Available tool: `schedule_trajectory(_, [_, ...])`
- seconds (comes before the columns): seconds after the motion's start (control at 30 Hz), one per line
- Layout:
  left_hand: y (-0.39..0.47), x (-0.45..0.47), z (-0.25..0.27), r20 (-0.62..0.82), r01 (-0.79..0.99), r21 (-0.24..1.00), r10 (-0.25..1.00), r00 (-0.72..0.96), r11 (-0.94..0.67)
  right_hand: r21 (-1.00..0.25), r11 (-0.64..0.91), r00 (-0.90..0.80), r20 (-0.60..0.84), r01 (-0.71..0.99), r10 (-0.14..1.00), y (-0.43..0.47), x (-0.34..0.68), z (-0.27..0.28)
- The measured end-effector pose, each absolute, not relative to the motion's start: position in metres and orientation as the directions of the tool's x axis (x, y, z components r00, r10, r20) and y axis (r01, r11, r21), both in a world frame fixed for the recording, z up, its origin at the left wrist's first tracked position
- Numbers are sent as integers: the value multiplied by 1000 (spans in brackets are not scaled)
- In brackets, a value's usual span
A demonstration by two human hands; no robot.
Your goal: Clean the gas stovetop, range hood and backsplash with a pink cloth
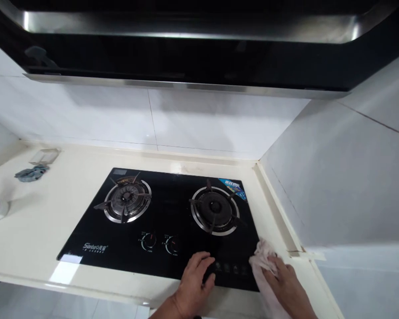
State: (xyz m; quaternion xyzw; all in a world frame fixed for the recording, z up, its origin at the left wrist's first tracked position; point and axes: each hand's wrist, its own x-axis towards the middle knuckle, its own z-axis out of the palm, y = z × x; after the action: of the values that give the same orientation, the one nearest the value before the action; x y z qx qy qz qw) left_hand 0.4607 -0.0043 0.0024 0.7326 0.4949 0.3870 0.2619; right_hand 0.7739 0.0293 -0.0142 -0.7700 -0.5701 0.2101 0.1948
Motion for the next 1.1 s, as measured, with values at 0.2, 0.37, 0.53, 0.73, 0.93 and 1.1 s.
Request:
schedule_trajectory(0.2, [-23, 451, 37, 280, 270, 917, 955, 92, -295, -877, -24, -112, -89, 480, 990, 18, 676, 76])
schedule_trajectory(0.37, [-10, 424, 65, 209, 76, 977, 958, -196, -198, -806, 447, -255, 372, 387, 892, 98, 540, 128])
schedule_trajectory(0.53, [13, 399, 73, -183, -246, 961, 960, -213, 129, -519, 363, -414, 18, 774, 910, 168, 463, 102])
schedule_trajectory(0.73, [0, 393, 71, -295, -354, 916, 917, -269, 190, -393, 395, -443, -37, 830, 896, 157, 468, 61])
schedule_trajectory(0.93, [-11, 391, 83, -242, -222, 955, 950, -198, 197, -336, 300, -321, -6, 893, 947, 121, 495, 57])
schedule_trajectory(1.1, [-18, 392, 72, -205, -139, 973, 968, -145, 185, -335, 259, -264, 31, 906, 964, 88, 512, 46])
